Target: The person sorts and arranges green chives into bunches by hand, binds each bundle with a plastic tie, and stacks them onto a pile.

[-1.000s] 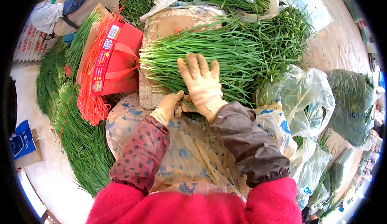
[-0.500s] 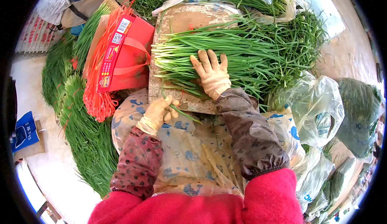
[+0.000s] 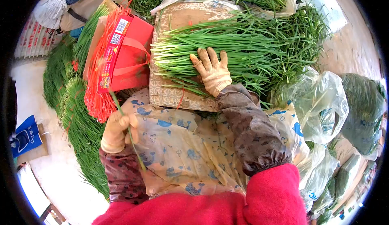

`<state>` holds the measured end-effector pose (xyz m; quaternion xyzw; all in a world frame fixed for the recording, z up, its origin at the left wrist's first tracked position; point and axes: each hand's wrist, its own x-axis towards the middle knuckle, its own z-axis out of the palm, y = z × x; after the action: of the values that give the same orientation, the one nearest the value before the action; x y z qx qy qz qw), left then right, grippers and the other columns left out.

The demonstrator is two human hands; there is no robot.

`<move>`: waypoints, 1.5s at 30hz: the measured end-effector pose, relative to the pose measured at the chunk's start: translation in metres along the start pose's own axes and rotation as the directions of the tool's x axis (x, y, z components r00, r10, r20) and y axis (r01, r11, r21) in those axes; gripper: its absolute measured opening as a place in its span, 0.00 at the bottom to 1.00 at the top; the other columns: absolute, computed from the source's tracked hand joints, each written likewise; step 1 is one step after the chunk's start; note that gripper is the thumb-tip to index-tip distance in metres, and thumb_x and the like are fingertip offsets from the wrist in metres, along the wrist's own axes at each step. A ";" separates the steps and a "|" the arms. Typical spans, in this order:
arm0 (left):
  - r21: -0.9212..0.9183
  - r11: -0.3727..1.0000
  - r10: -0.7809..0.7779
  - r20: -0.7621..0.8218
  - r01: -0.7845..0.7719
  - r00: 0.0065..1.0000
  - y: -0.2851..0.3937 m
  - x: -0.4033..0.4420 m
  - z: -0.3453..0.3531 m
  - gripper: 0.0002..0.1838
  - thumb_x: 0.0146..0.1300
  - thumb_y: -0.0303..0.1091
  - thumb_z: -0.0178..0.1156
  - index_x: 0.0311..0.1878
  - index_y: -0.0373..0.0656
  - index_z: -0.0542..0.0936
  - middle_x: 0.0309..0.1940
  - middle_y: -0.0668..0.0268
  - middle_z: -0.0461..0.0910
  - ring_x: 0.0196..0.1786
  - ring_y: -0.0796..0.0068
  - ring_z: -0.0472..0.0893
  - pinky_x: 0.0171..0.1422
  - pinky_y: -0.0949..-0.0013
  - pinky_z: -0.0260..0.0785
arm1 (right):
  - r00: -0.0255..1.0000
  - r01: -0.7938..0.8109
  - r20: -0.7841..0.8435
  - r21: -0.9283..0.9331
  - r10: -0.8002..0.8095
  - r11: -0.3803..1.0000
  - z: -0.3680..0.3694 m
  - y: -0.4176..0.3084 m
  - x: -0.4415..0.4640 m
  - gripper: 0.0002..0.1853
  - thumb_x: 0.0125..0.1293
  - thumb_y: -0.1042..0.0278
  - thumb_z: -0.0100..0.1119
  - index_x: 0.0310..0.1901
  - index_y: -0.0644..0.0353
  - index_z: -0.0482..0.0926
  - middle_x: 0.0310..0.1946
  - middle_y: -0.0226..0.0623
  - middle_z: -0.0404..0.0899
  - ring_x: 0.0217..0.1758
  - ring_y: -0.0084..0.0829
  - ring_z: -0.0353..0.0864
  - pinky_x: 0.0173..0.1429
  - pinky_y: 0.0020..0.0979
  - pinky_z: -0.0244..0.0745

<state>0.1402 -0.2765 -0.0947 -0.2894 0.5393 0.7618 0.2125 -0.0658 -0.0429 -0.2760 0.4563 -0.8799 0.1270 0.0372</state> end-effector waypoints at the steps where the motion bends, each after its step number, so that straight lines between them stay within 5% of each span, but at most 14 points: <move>1: 0.008 1.000 -0.002 0.001 0.002 1.000 0.000 0.004 0.006 0.21 0.65 0.51 0.58 0.43 0.39 0.78 0.23 0.61 0.81 0.17 0.82 0.70 0.19 0.77 0.55 | 1.000 0.005 0.018 -0.018 -0.004 1.000 0.000 0.000 0.000 0.39 0.58 0.65 0.61 0.71 0.47 0.57 0.67 0.41 0.61 0.69 0.48 0.59 0.65 0.65 0.52; 3: 0.215 0.976 0.035 -0.268 0.024 0.963 -0.007 0.021 0.034 0.18 0.68 0.47 0.55 0.48 0.41 0.80 0.22 0.63 0.81 0.15 0.84 0.67 0.18 0.77 0.53 | 1.000 -0.004 0.000 0.019 0.004 1.000 -0.001 -0.001 -0.001 0.39 0.57 0.65 0.62 0.71 0.47 0.57 0.67 0.41 0.61 0.69 0.48 0.59 0.65 0.66 0.52; 8: -0.227 0.974 -0.109 -0.482 -0.004 0.869 -0.075 0.128 0.057 0.19 0.71 0.38 0.51 0.61 0.43 0.72 0.24 0.61 0.81 0.14 0.83 0.64 0.17 0.76 0.54 | 0.999 -0.005 -0.041 0.061 0.008 0.998 0.000 -0.001 0.000 0.40 0.56 0.62 0.63 0.71 0.48 0.58 0.67 0.41 0.61 0.69 0.48 0.59 0.65 0.65 0.52; 12: -0.315 0.949 -0.208 -0.608 0.008 0.766 -0.097 0.184 0.062 0.12 0.69 0.36 0.56 0.51 0.42 0.72 0.23 0.57 0.82 0.10 0.77 0.66 0.13 0.71 0.56 | 1.000 -0.007 -0.014 0.016 0.007 1.000 -0.002 -0.001 0.000 0.37 0.57 0.62 0.62 0.70 0.48 0.61 0.66 0.40 0.62 0.68 0.47 0.60 0.65 0.64 0.53; 22: -0.424 0.903 -0.166 -0.482 -0.064 0.860 -0.070 0.171 0.049 0.13 0.69 0.42 0.57 0.46 0.41 0.75 0.24 0.62 0.79 0.16 0.79 0.66 0.20 0.74 0.57 | 0.999 -0.028 0.018 0.043 0.027 0.999 0.002 0.001 -0.002 0.40 0.57 0.73 0.55 0.72 0.43 0.56 0.70 0.40 0.56 0.71 0.48 0.58 0.65 0.67 0.53; 26: -0.590 0.733 0.154 -0.340 -0.338 0.928 -0.042 0.112 0.033 0.12 0.74 0.41 0.49 0.49 0.45 0.75 0.20 0.73 0.72 0.16 0.85 0.57 0.23 0.76 0.51 | 0.999 0.007 -0.051 -0.017 -0.008 1.000 0.006 0.002 -0.003 0.38 0.57 0.72 0.56 0.71 0.45 0.58 0.68 0.40 0.60 0.69 0.48 0.60 0.64 0.66 0.55; 29: -0.426 0.755 0.448 -0.218 -0.498 0.867 -0.022 0.061 0.026 0.12 0.77 0.40 0.43 0.44 0.46 0.74 0.19 0.76 0.65 0.17 0.85 0.57 0.22 0.76 0.51 | 0.998 0.000 -0.060 0.007 0.001 1.000 0.003 -0.001 -0.001 0.37 0.57 0.72 0.55 0.71 0.48 0.59 0.68 0.41 0.61 0.69 0.48 0.61 0.64 0.66 0.54; 32: 0.207 0.968 0.183 -0.187 -0.144 0.965 -0.013 0.020 0.046 0.14 0.65 0.45 0.59 0.42 0.43 0.78 0.26 0.70 0.80 0.22 0.86 0.72 0.21 0.78 0.59 | 0.998 0.016 -0.067 -0.044 -0.019 0.999 0.001 0.001 -0.003 0.37 0.55 0.70 0.57 0.70 0.49 0.61 0.66 0.42 0.62 0.68 0.48 0.61 0.63 0.64 0.55; 33: 0.601 0.747 -0.245 -0.147 0.283 0.958 -0.009 0.024 0.055 0.14 0.60 0.41 0.62 0.44 0.42 0.80 0.35 0.60 0.84 0.30 0.71 0.82 0.29 0.69 0.71 | 0.998 0.023 -0.059 -0.070 -0.028 0.997 -0.001 0.001 -0.001 0.37 0.54 0.69 0.60 0.69 0.50 0.61 0.66 0.42 0.62 0.68 0.47 0.61 0.64 0.63 0.56; 35: 0.983 0.183 -0.308 0.052 0.006 0.950 -0.061 0.026 0.071 0.21 0.56 0.37 0.64 0.54 0.45 0.77 0.39 0.53 0.83 0.41 0.55 0.83 0.45 0.57 0.75 | 0.999 0.018 -0.047 -0.008 -0.018 1.000 -0.011 -0.001 0.000 0.38 0.54 0.68 0.61 0.69 0.50 0.61 0.66 0.41 0.62 0.68 0.47 0.61 0.64 0.63 0.55; 36: 0.997 0.073 -0.389 0.005 0.025 0.921 -0.055 0.029 0.091 0.28 0.55 0.36 0.63 0.62 0.50 0.72 0.45 0.48 0.80 0.49 0.44 0.80 0.56 0.51 0.71 | 1.000 0.008 -0.027 0.053 -0.006 0.999 -0.016 -0.002 0.001 0.39 0.53 0.68 0.62 0.69 0.50 0.61 0.67 0.41 0.62 0.68 0.47 0.61 0.64 0.63 0.55; 38: 0.998 0.064 -0.175 0.004 0.007 0.985 -0.053 0.047 0.100 0.33 0.57 0.33 0.60 0.68 0.50 0.65 0.54 0.53 0.77 0.56 0.51 0.78 0.59 0.53 0.70 | 1.000 0.014 -0.002 0.049 -0.013 0.999 -0.023 -0.003 0.000 0.40 0.53 0.68 0.62 0.70 0.50 0.60 0.67 0.41 0.61 0.69 0.48 0.61 0.65 0.63 0.55; 40: 0.957 -0.287 0.484 0.099 0.051 0.870 -0.064 0.079 0.095 0.33 0.58 0.30 0.56 0.69 0.48 0.63 0.64 0.56 0.68 0.67 0.56 0.68 0.67 0.48 0.62 | 0.996 0.018 0.087 -0.036 -0.015 0.999 -0.033 -0.005 -0.001 0.42 0.53 0.70 0.62 0.71 0.49 0.58 0.68 0.42 0.60 0.70 0.50 0.59 0.65 0.63 0.55; 45: 0.852 -0.523 0.529 0.342 -0.019 0.777 -0.055 0.143 0.084 0.31 0.60 0.36 0.53 0.69 0.48 0.63 0.71 0.59 0.57 0.76 0.57 0.53 0.72 0.36 0.48 | 0.939 -0.004 0.344 0.055 -0.015 0.998 -0.088 -0.008 0.015 0.44 0.53 0.73 0.62 0.72 0.48 0.55 0.70 0.43 0.57 0.73 0.48 0.56 0.66 0.53 0.59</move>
<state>0.0508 -0.1772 -0.2075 0.0817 0.9937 -0.0718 0.0269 -0.0725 -0.0362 -0.1868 0.4746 -0.8678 0.0691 -0.1296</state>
